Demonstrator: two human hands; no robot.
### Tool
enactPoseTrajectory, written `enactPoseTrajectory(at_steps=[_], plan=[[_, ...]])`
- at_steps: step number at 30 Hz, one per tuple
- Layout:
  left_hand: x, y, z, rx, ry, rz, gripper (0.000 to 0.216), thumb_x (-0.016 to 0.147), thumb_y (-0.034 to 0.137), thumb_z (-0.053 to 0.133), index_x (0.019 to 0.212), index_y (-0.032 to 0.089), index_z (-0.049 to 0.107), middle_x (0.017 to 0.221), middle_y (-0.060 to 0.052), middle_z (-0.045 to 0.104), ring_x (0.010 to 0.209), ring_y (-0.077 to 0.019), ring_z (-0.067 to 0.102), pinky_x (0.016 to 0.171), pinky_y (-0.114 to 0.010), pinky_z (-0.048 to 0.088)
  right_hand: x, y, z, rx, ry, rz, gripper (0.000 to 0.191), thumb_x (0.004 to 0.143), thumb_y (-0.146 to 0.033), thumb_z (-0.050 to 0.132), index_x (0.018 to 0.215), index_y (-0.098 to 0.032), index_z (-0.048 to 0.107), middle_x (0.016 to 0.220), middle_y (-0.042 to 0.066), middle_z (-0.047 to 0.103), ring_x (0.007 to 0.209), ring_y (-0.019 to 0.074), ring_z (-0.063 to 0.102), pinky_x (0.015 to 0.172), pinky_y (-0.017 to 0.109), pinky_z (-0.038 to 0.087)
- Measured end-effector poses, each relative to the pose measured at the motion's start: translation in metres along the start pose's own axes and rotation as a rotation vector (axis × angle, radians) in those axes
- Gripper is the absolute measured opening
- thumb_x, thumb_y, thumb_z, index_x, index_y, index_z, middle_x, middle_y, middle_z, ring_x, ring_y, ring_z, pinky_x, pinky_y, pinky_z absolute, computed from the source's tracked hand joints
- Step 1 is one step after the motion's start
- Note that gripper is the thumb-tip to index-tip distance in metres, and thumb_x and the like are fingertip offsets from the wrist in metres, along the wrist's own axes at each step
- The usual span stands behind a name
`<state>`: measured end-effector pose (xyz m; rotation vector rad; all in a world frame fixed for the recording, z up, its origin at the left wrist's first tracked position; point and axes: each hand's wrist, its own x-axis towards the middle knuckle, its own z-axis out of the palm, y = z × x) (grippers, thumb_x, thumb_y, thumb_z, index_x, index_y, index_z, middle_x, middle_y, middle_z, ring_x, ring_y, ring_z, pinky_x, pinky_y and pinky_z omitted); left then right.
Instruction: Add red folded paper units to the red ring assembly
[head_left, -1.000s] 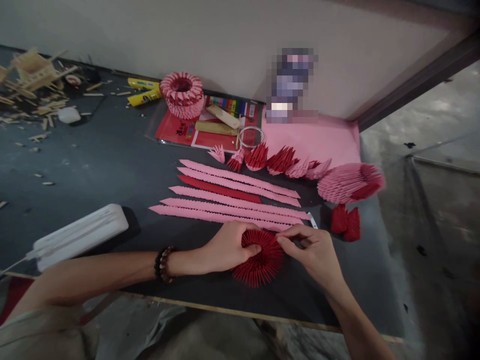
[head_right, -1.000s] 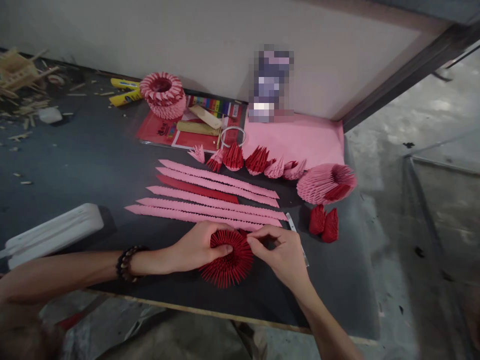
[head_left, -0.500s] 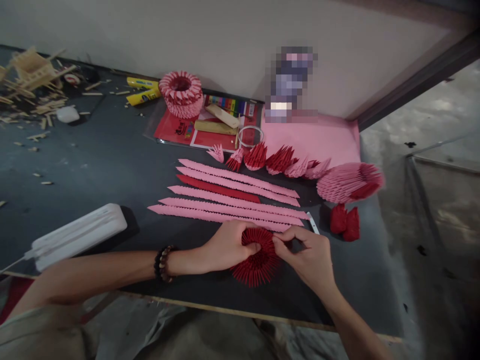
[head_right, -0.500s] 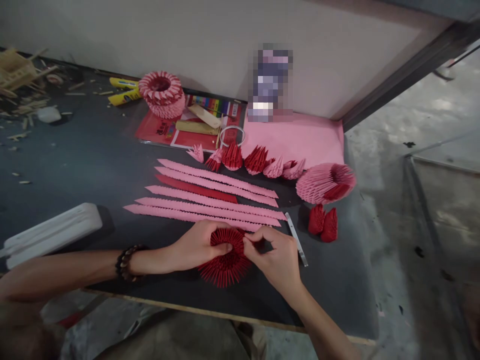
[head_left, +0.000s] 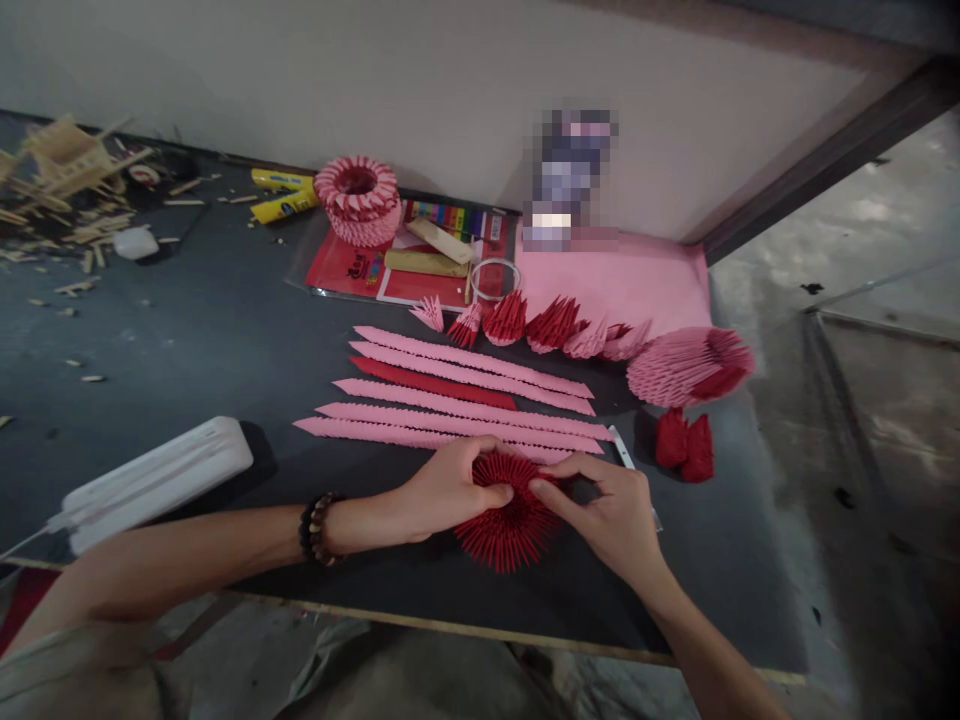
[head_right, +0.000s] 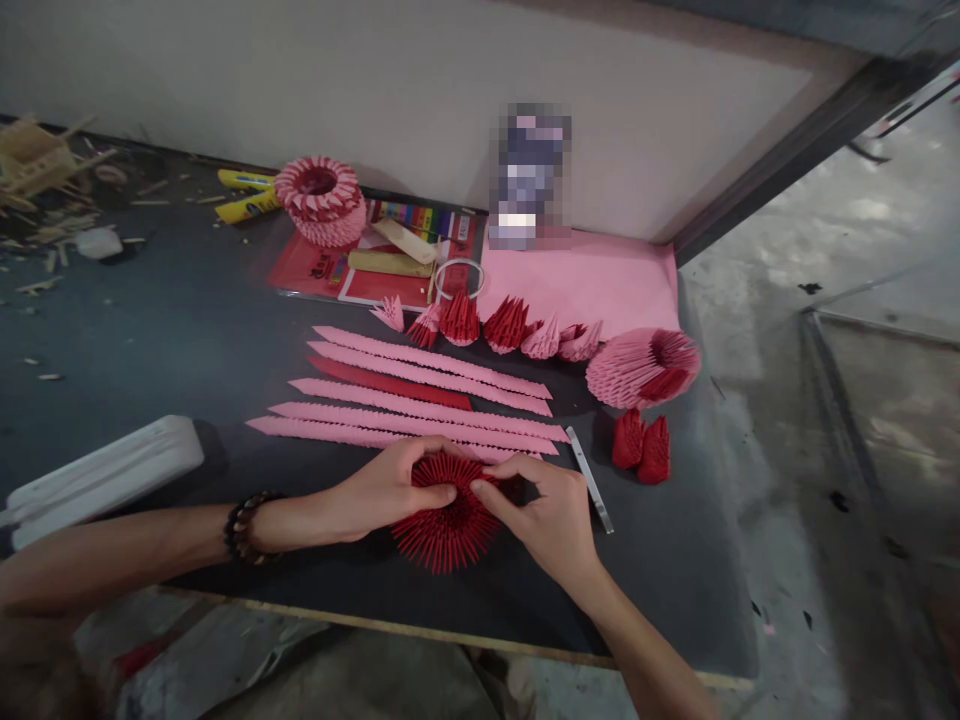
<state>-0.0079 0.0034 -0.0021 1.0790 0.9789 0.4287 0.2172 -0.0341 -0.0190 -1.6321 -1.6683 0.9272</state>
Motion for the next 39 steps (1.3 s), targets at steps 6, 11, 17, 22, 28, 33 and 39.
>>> enactPoseTrajectory(at_steps=[6, 11, 17, 22, 28, 33, 39], plan=[[-0.013, 0.004, 0.009, -0.343, 0.113, 0.084, 0.051, 0.085, 0.023, 0.075, 0.133, 0.017, 0.060, 0.141, -0.012, 0.066, 0.131, -0.0256, 0.061, 0.118, -0.043, 0.043, 0.000, 0.008, -0.006, 0.028, 0.131, 0.013, 0.017, 0.085, -0.039, 0.081, 0.082, -0.023, 0.077, 0.079, 0.002, 0.080, 0.069, 0.0205, 0.073, 0.066, 0.031, 0.056], [-0.012, -0.006, 0.018, -0.535, 0.119, 0.140, 0.045, 0.089, 0.023, 0.072, 0.133, 0.018, 0.061, 0.140, -0.011, 0.067, 0.132, -0.0254, 0.061, 0.123, -0.043, 0.040, -0.003, 0.005, -0.001, 0.038, 0.162, -0.061, 0.017, 0.085, -0.034, 0.081, 0.073, -0.025, 0.073, 0.073, 0.002, 0.076, 0.069, 0.0219, 0.072, 0.068, 0.035, 0.056], [-0.012, -0.006, 0.020, -0.780, 0.046, 0.131, 0.051, 0.100, 0.048, 0.057, 0.149, 0.031, 0.052, 0.149, -0.007, 0.062, 0.135, -0.0243, 0.059, 0.117, -0.044, 0.046, -0.007, 0.005, 0.001, 0.017, 0.203, -0.102, 0.011, 0.082, -0.031, 0.084, 0.077, -0.026, 0.075, 0.077, 0.004, 0.079, 0.070, 0.0230, 0.073, 0.071, 0.037, 0.057], [-0.007, -0.005, 0.015, -0.885, -0.028, -0.061, 0.070, 0.097, 0.074, 0.038, 0.148, 0.030, 0.055, 0.131, -0.010, 0.072, 0.130, -0.0279, 0.063, 0.103, -0.045, 0.054, -0.004, 0.008, 0.002, 0.049, 0.137, -0.067, 0.014, 0.086, -0.037, 0.080, 0.081, -0.024, 0.078, 0.075, 0.003, 0.080, 0.065, 0.0205, 0.073, 0.063, 0.031, 0.057], [-0.007, -0.001, 0.014, -0.789, 0.045, -0.270, 0.070, 0.092, 0.080, 0.039, 0.135, 0.032, 0.066, 0.115, -0.008, 0.079, 0.117, -0.0304, 0.070, 0.091, -0.047, 0.059, -0.004, 0.010, -0.005, 0.063, 0.009, -0.140, 0.052, 0.093, -0.069, 0.058, 0.082, -0.024, 0.080, 0.071, 0.006, 0.078, 0.062, 0.0224, 0.071, 0.059, 0.033, 0.054], [-0.007, 0.000, 0.015, -0.817, 0.015, -0.245, 0.051, 0.093, 0.059, 0.049, 0.128, 0.029, 0.070, 0.107, -0.008, 0.080, 0.116, -0.0319, 0.070, 0.093, -0.049, 0.059, 0.011, 0.017, -0.022, -0.107, 0.011, -0.111, 0.029, 0.096, -0.044, 0.067, 0.086, -0.022, 0.082, 0.073, 0.005, 0.078, 0.060, 0.0193, 0.066, 0.059, 0.030, 0.049], [-0.006, -0.015, 0.016, -0.943, 0.072, -0.147, 0.038, 0.093, 0.042, 0.051, 0.118, 0.024, 0.073, 0.118, -0.007, 0.078, 0.123, -0.0290, 0.068, 0.101, -0.045, 0.056, 0.023, 0.028, -0.025, -0.272, -0.159, -0.199, 0.015, 0.094, -0.032, 0.070, 0.101, -0.032, 0.083, 0.090, 0.000, 0.084, 0.082, 0.0208, 0.077, 0.076, 0.032, 0.056]])
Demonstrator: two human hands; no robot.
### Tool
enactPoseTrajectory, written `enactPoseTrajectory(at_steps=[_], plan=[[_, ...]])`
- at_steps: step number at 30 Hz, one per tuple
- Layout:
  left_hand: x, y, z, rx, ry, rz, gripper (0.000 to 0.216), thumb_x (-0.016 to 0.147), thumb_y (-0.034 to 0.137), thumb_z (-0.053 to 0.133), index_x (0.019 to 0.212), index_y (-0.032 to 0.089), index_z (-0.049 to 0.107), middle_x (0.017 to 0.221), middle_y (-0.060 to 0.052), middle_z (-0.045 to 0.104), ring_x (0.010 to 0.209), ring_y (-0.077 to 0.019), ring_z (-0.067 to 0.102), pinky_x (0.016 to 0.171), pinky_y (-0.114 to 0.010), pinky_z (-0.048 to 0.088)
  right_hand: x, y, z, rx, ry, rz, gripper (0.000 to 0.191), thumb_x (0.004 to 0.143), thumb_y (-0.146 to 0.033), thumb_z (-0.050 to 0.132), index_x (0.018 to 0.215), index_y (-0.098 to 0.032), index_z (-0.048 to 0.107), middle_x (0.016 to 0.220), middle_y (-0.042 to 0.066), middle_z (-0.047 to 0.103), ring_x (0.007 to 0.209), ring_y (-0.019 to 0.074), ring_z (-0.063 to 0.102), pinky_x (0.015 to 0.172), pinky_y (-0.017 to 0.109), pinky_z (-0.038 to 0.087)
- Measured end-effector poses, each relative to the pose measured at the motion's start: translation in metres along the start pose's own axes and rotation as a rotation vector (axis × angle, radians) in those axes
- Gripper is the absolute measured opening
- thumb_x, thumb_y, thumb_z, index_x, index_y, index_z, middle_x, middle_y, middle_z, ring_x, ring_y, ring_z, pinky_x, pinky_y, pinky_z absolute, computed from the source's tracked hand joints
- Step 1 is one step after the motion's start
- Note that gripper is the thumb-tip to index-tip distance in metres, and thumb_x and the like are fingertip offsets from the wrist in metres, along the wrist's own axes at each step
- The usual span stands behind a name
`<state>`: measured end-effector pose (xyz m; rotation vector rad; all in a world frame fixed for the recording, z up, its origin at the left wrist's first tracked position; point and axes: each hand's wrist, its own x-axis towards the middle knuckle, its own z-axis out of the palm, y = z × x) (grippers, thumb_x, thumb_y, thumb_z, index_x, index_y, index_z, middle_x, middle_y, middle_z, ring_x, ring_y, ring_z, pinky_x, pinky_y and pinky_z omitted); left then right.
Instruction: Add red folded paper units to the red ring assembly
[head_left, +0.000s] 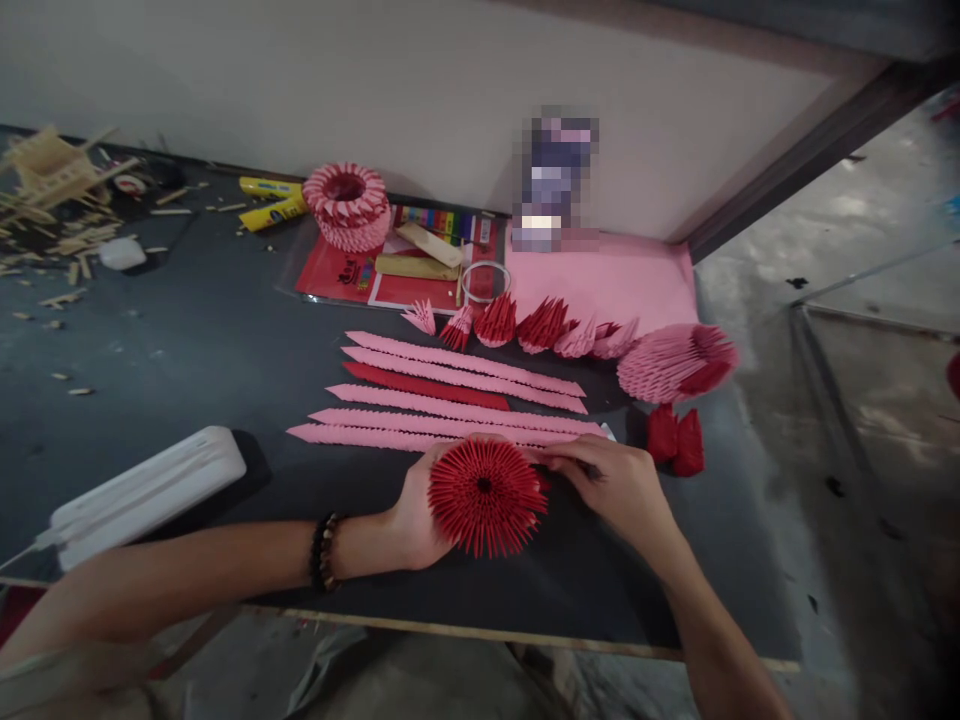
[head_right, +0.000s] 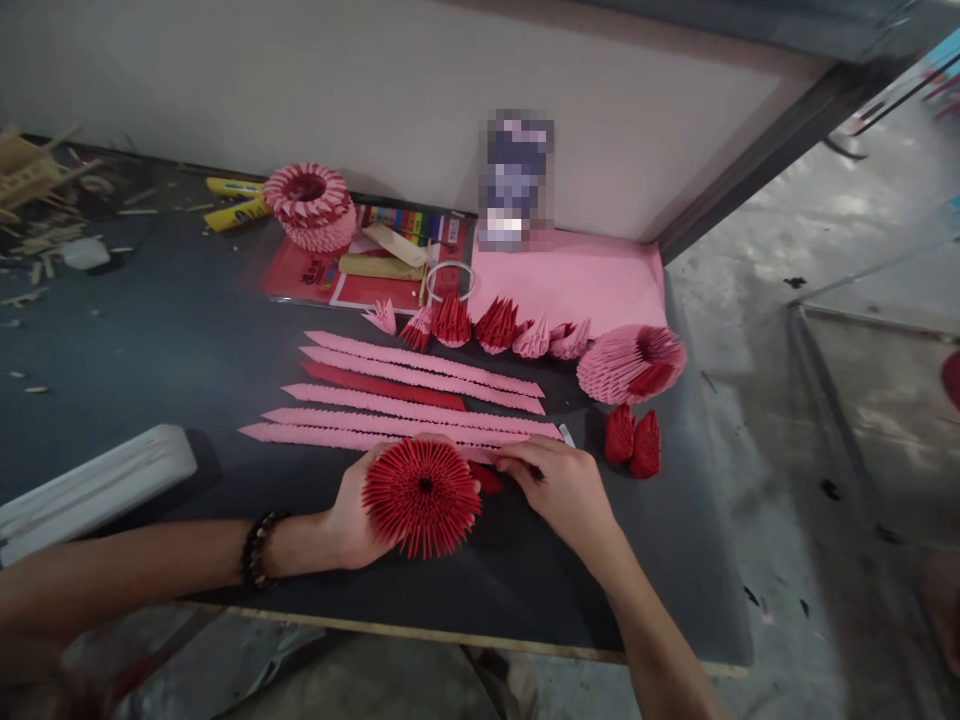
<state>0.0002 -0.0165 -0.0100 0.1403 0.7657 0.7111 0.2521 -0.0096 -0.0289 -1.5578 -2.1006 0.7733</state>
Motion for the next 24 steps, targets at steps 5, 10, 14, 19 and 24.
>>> enactPoseTrajectory(at_steps=[5, 10, 14, 19, 24], plan=[[0.002, -0.011, -0.012, -0.071, -0.079, 0.019, 0.039, 0.098, 0.047, 0.049, 0.115, 0.022, 0.074, 0.123, -0.008, 0.077, 0.128, -0.0290, 0.065, 0.108, -0.046, 0.053, -0.006, -0.004, 0.009, -0.146, -0.124, -0.070, 0.025, 0.082, -0.033, 0.083, 0.106, -0.025, 0.080, 0.092, 0.006, 0.082, 0.079, 0.0240, 0.076, 0.070, 0.034, 0.056], [0.004, -0.011, -0.011, -0.128, -0.116, -0.013, 0.043, 0.103, 0.045, 0.042, 0.121, 0.021, 0.073, 0.124, -0.010, 0.078, 0.132, -0.0298, 0.064, 0.115, -0.049, 0.047, -0.007, -0.014, 0.010, -0.067, -0.219, -0.101, 0.032, 0.087, -0.010, 0.069, 0.113, -0.027, 0.076, 0.101, 0.006, 0.079, 0.088, 0.0250, 0.076, 0.075, 0.034, 0.059], [0.004, -0.004, -0.004, -0.261, -0.094, -0.046, 0.048, 0.105, 0.041, 0.036, 0.135, 0.016, 0.065, 0.127, -0.014, 0.076, 0.134, -0.0309, 0.063, 0.117, -0.054, 0.045, -0.006, -0.012, 0.003, -0.027, -0.130, -0.081, 0.033, 0.094, -0.011, 0.061, 0.120, -0.027, 0.074, 0.112, 0.007, 0.074, 0.099, 0.0242, 0.073, 0.085, 0.037, 0.060], [0.000, 0.000, 0.000, -0.312, -0.099, -0.094, 0.045, 0.106, 0.040, 0.037, 0.139, 0.028, 0.064, 0.126, -0.010, 0.077, 0.133, -0.0305, 0.064, 0.114, -0.054, 0.047, -0.005, -0.006, -0.004, 0.067, 0.051, -0.005, 0.015, 0.097, -0.025, 0.066, 0.107, -0.025, 0.078, 0.101, 0.006, 0.073, 0.090, 0.0208, 0.070, 0.079, 0.034, 0.056], [0.005, -0.003, -0.005, -0.325, -0.086, -0.124, 0.048, 0.105, 0.048, 0.037, 0.128, 0.022, 0.071, 0.118, -0.011, 0.080, 0.127, -0.0305, 0.068, 0.115, -0.053, 0.046, -0.006, -0.012, 0.007, 0.473, 0.100, 0.099, 0.013, 0.096, -0.034, 0.071, 0.101, -0.021, 0.071, 0.090, 0.004, 0.074, 0.081, 0.0175, 0.071, 0.073, 0.029, 0.056]])
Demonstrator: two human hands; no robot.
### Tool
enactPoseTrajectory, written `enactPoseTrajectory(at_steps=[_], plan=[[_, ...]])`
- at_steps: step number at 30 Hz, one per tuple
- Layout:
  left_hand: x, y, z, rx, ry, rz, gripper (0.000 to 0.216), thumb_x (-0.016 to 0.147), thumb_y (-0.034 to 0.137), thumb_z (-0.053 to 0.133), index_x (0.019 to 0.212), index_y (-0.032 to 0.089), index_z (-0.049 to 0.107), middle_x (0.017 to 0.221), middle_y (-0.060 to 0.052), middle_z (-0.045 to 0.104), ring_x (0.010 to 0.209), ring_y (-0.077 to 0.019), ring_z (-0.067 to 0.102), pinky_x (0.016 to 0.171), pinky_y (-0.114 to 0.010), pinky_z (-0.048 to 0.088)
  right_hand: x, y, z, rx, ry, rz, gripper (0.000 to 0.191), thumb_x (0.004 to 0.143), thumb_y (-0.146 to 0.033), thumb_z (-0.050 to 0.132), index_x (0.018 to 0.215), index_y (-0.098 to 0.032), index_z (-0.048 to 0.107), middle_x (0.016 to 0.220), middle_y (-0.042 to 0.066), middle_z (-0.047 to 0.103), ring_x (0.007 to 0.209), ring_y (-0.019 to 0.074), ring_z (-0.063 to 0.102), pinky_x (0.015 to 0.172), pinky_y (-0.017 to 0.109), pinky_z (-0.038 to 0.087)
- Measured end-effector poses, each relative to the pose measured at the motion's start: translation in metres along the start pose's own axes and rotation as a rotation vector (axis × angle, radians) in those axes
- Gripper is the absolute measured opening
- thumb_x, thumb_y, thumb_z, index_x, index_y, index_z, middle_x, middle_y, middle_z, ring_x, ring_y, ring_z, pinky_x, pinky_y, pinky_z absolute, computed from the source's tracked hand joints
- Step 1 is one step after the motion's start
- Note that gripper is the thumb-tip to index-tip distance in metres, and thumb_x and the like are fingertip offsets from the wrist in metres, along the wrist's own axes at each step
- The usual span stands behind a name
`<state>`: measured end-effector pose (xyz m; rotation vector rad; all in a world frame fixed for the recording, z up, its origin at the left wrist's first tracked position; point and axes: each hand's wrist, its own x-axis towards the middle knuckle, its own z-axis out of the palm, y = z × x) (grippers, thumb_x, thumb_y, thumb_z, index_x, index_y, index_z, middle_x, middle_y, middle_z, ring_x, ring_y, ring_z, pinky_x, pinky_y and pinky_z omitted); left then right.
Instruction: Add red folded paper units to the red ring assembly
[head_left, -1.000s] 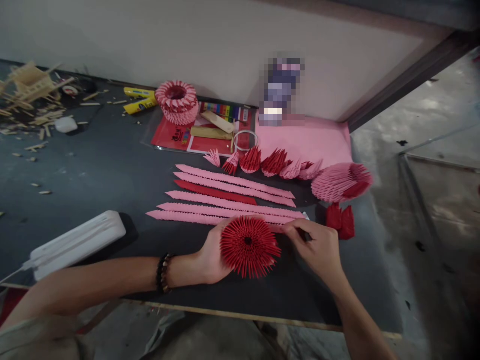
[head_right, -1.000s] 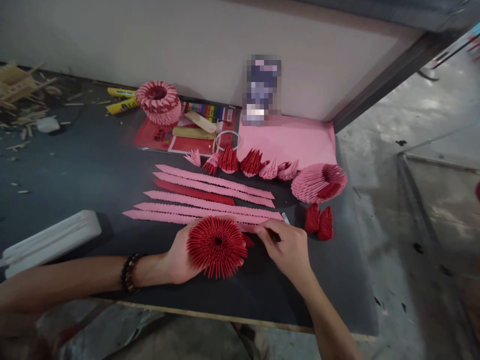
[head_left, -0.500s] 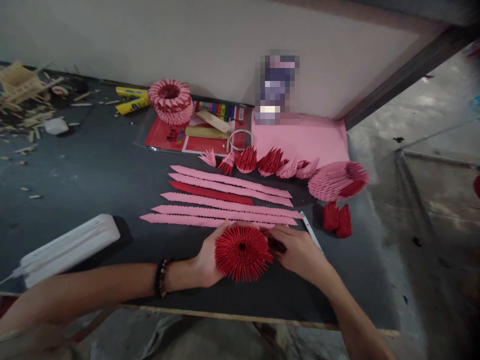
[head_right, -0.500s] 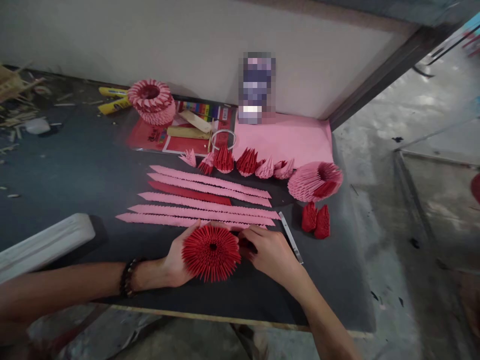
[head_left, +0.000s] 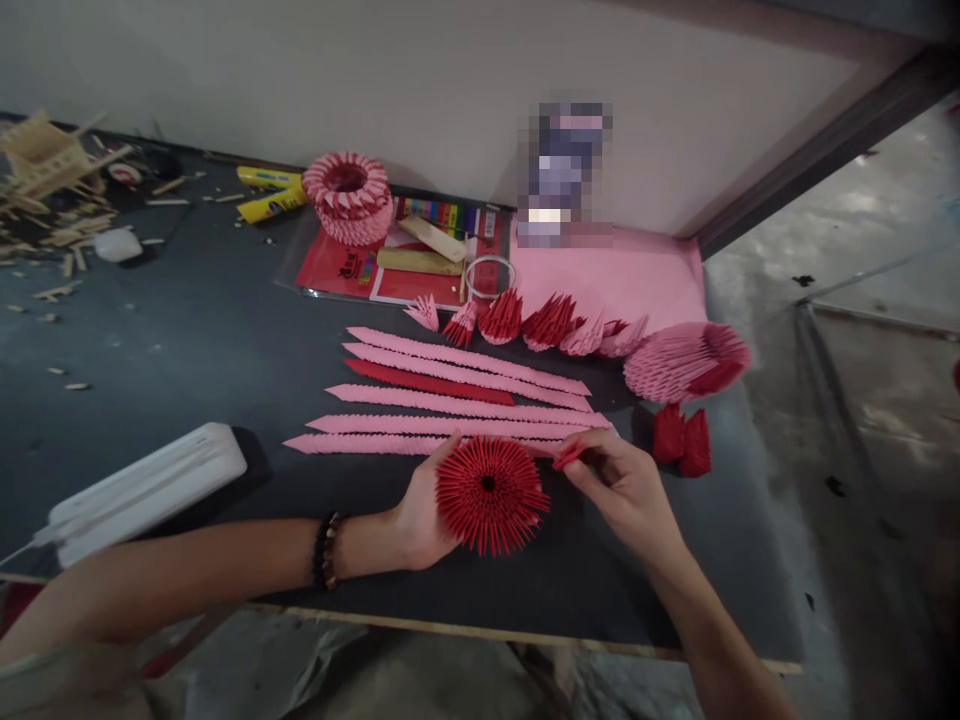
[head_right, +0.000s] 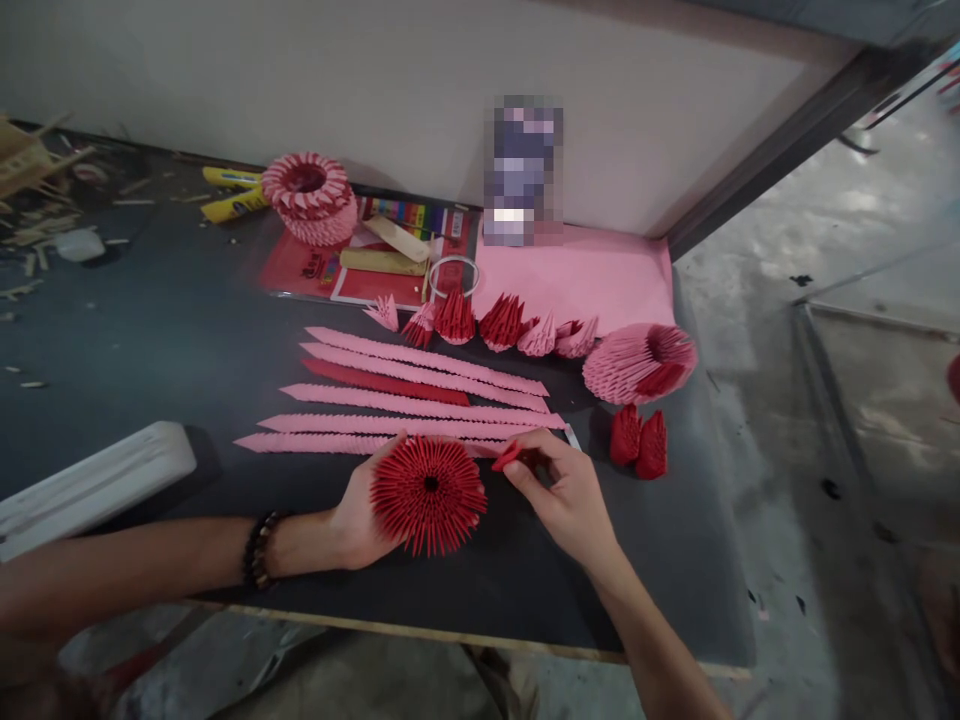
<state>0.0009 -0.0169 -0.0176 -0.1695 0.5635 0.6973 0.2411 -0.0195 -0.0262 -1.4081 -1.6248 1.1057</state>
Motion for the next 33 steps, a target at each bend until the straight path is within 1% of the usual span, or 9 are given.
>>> enactPoseTrajectory(at_steps=[2, 6, 11, 16, 22, 25, 29, 33], plan=[[0.003, 0.001, -0.002, 0.003, -0.007, 0.005, 0.045, 0.104, 0.045, 0.041, 0.124, 0.021, 0.072, 0.116, -0.011, 0.080, 0.126, -0.0302, 0.068, 0.116, -0.051, 0.046, -0.001, 0.001, 0.009, 0.112, 0.003, 0.051, 0.015, 0.096, -0.035, 0.071, 0.100, -0.021, 0.069, 0.086, 0.003, 0.073, 0.076, 0.0164, 0.071, 0.068, 0.027, 0.056], [0.004, 0.005, -0.003, 0.001, -0.023, -0.010, 0.041, 0.102, 0.042, 0.044, 0.123, 0.022, 0.073, 0.112, -0.011, 0.081, 0.124, -0.0308, 0.069, 0.111, -0.050, 0.049, -0.002, 0.003, 0.020, 0.230, 0.042, 0.068, 0.012, 0.096, -0.033, 0.071, 0.099, -0.021, 0.069, 0.077, 0.000, 0.071, 0.065, 0.0139, 0.069, 0.056, 0.023, 0.052], [0.003, 0.005, -0.003, -0.001, -0.013, -0.030, 0.042, 0.102, 0.043, 0.044, 0.126, 0.024, 0.073, 0.109, -0.011, 0.082, 0.121, -0.0310, 0.070, 0.107, -0.049, 0.052, -0.003, 0.004, 0.020, 0.262, 0.036, 0.073, 0.009, 0.094, -0.030, 0.073, 0.097, -0.022, 0.073, 0.082, 0.002, 0.075, 0.063, 0.0140, 0.068, 0.056, 0.024, 0.056], [0.006, 0.004, -0.004, 0.004, -0.016, 0.008, 0.045, 0.103, 0.042, 0.044, 0.132, 0.018, 0.069, 0.118, -0.013, 0.079, 0.121, -0.0298, 0.070, 0.111, -0.048, 0.049, -0.004, 0.000, 0.019, 0.195, 0.035, 0.041, 0.005, 0.092, -0.027, 0.074, 0.095, -0.023, 0.075, 0.080, 0.002, 0.075, 0.063, 0.0140, 0.068, 0.058, 0.024, 0.057], [0.005, 0.005, -0.002, -0.020, -0.069, 0.011, 0.048, 0.105, 0.037, 0.041, 0.140, 0.010, 0.060, 0.130, -0.014, 0.075, 0.126, -0.0288, 0.068, 0.119, -0.047, 0.042, -0.005, 0.000, 0.019, 0.106, 0.061, 0.026, 0.005, 0.090, -0.028, 0.077, 0.093, -0.023, 0.077, 0.081, 0.002, 0.077, 0.066, 0.0153, 0.071, 0.060, 0.024, 0.057], [0.007, 0.005, -0.004, -0.038, -0.086, 0.018, 0.049, 0.104, 0.038, 0.042, 0.140, 0.010, 0.060, 0.132, -0.016, 0.073, 0.128, -0.0291, 0.067, 0.121, -0.047, 0.040, -0.005, 0.002, 0.018, 0.071, 0.060, 0.006, 0.007, 0.090, -0.030, 0.077, 0.094, -0.024, 0.077, 0.084, 0.003, 0.079, 0.070, 0.0170, 0.074, 0.062, 0.024, 0.059], [0.008, 0.004, -0.007, -0.046, -0.071, 0.022, 0.049, 0.104, 0.040, 0.043, 0.139, 0.009, 0.060, 0.131, -0.017, 0.073, 0.127, -0.0294, 0.067, 0.121, -0.047, 0.040, -0.006, 0.003, 0.016, 0.018, 0.035, -0.006, 0.009, 0.090, -0.032, 0.077, 0.096, -0.025, 0.078, 0.088, 0.004, 0.081, 0.076, 0.0196, 0.076, 0.065, 0.027, 0.061], [0.006, 0.003, -0.005, -0.038, -0.037, 0.034, 0.047, 0.104, 0.039, 0.044, 0.136, 0.010, 0.063, 0.127, -0.015, 0.075, 0.125, -0.0292, 0.068, 0.119, -0.047, 0.042, -0.007, -0.001, 0.008, -0.069, -0.020, 0.003, 0.013, 0.089, -0.028, 0.078, 0.101, -0.028, 0.082, 0.094, 0.005, 0.083, 0.080, 0.0228, 0.078, 0.073, 0.032, 0.063]])
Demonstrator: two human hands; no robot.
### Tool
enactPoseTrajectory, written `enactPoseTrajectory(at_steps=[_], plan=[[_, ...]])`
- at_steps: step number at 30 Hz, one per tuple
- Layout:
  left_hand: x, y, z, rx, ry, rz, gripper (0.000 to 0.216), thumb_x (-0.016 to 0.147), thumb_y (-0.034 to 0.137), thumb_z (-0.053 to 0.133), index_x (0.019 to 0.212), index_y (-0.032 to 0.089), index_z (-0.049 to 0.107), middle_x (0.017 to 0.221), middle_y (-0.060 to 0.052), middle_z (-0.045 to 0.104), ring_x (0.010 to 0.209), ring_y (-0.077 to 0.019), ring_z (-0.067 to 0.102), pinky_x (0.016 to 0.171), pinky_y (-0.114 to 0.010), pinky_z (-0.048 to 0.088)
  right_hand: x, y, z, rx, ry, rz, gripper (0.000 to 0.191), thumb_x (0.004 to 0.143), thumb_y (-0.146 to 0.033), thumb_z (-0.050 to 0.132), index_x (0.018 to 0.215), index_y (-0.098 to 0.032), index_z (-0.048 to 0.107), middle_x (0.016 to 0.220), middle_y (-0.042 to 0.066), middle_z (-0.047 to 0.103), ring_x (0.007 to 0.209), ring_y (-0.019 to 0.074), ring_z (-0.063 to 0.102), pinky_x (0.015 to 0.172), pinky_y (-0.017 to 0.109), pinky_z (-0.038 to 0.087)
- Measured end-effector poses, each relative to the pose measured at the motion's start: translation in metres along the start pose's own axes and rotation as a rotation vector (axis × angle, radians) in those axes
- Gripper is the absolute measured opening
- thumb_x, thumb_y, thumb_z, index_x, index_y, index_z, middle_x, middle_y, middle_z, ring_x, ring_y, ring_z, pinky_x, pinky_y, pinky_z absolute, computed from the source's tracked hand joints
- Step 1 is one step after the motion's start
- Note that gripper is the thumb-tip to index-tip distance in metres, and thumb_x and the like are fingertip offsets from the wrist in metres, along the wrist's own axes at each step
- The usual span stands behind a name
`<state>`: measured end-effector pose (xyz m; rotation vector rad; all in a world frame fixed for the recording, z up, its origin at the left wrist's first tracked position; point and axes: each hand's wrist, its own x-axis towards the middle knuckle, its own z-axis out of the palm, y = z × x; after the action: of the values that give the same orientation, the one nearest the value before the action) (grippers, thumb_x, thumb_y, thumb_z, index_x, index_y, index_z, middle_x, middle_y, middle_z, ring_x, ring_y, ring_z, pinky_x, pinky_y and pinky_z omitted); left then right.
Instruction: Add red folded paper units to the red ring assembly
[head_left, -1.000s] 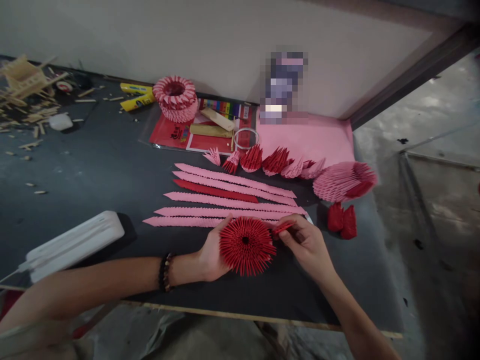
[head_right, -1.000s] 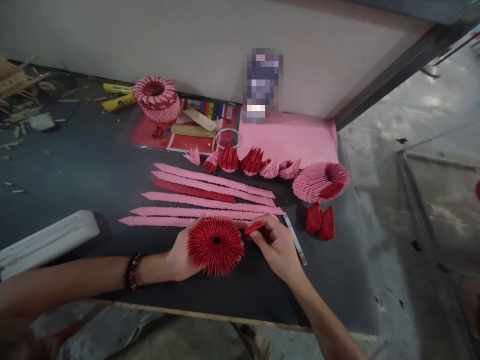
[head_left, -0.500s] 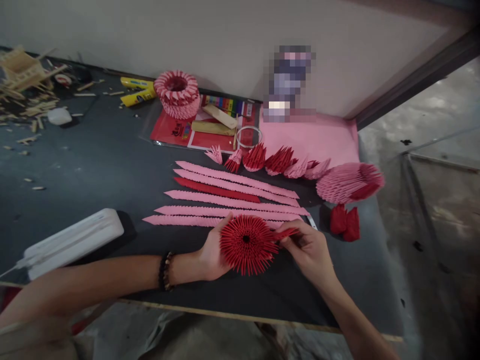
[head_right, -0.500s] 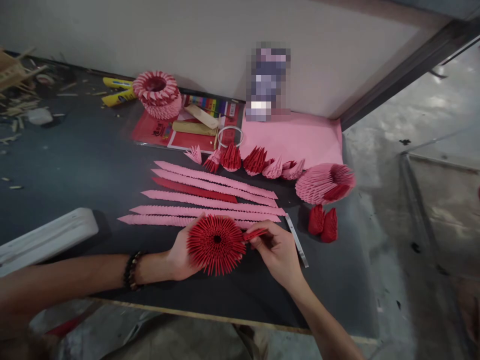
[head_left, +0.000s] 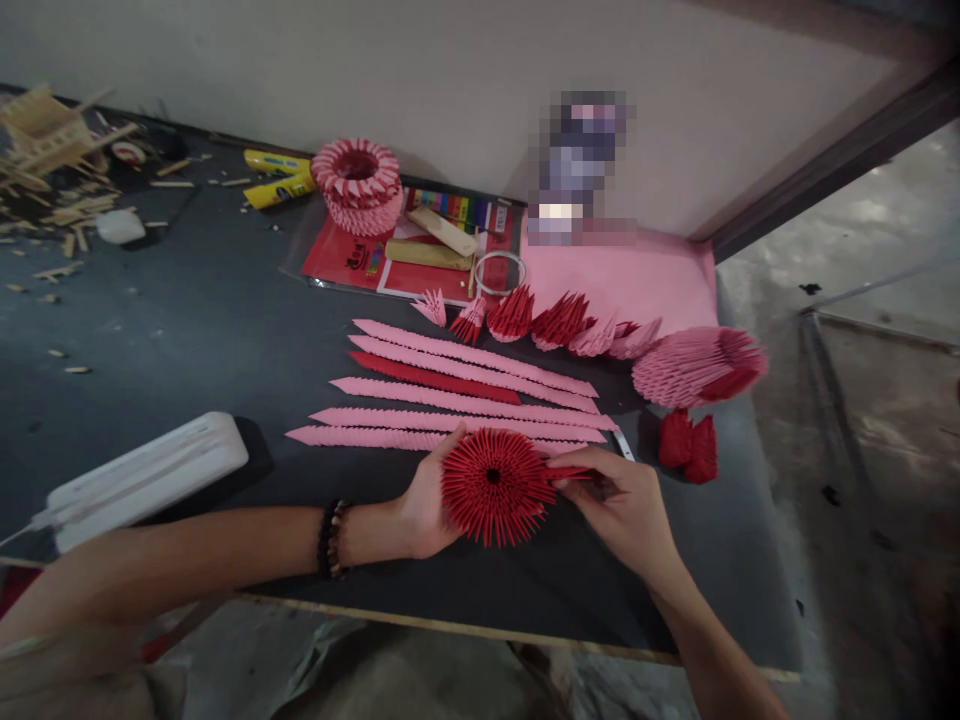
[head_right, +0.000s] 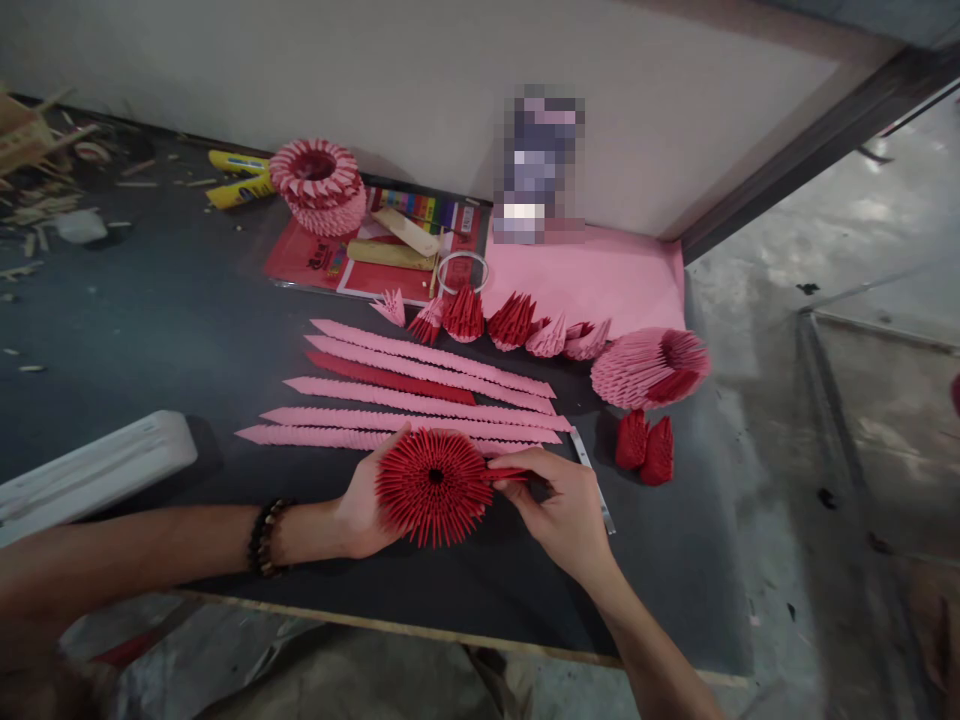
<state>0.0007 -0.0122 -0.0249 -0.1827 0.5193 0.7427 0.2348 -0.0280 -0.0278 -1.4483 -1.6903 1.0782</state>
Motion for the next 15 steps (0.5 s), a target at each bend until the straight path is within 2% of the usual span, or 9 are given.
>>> enactPoseTrajectory(at_steps=[3, 5, 10, 15], plan=[[-0.002, 0.000, 0.003, -0.002, 0.055, 0.008, 0.044, 0.104, 0.038, 0.044, 0.130, 0.010, 0.066, 0.122, -0.013, 0.078, 0.124, -0.0281, 0.068, 0.119, -0.045, 0.042, -0.002, -0.005, -0.008, -0.049, -0.074, -0.025, 0.026, 0.093, -0.029, 0.072, 0.118, -0.032, 0.080, 0.111, 0.006, 0.083, 0.098, 0.0269, 0.079, 0.086, 0.037, 0.063], [-0.003, 0.000, 0.004, -0.001, 0.087, 0.009, 0.043, 0.104, 0.039, 0.045, 0.126, 0.010, 0.068, 0.119, -0.013, 0.078, 0.124, -0.0276, 0.068, 0.119, -0.044, 0.042, -0.003, -0.007, -0.010, -0.043, -0.057, -0.029, 0.029, 0.095, -0.032, 0.069, 0.123, -0.033, 0.077, 0.115, 0.005, 0.083, 0.100, 0.0275, 0.079, 0.085, 0.038, 0.064], [-0.003, -0.001, 0.006, 0.004, 0.131, 0.010, 0.040, 0.104, 0.040, 0.046, 0.114, 0.010, 0.071, 0.114, -0.012, 0.080, 0.123, -0.0259, 0.068, 0.120, -0.041, 0.041, -0.005, -0.008, -0.003, -0.215, 0.131, -0.062, 0.010, 0.090, -0.030, 0.078, 0.096, -0.032, 0.085, 0.088, 0.002, 0.085, 0.074, 0.0253, 0.080, 0.072, 0.036, 0.063], [-0.001, -0.004, 0.004, 0.041, 0.122, 0.067, 0.032, 0.103, 0.033, 0.050, 0.105, 0.011, 0.073, 0.103, -0.008, 0.081, 0.121, -0.0241, 0.068, 0.120, -0.038, 0.040, -0.007, -0.012, 0.005, -0.220, 0.135, -0.123, 0.012, 0.089, -0.029, 0.079, 0.097, -0.033, 0.085, 0.088, 0.001, 0.086, 0.074, 0.0246, 0.081, 0.069, 0.035, 0.064]])
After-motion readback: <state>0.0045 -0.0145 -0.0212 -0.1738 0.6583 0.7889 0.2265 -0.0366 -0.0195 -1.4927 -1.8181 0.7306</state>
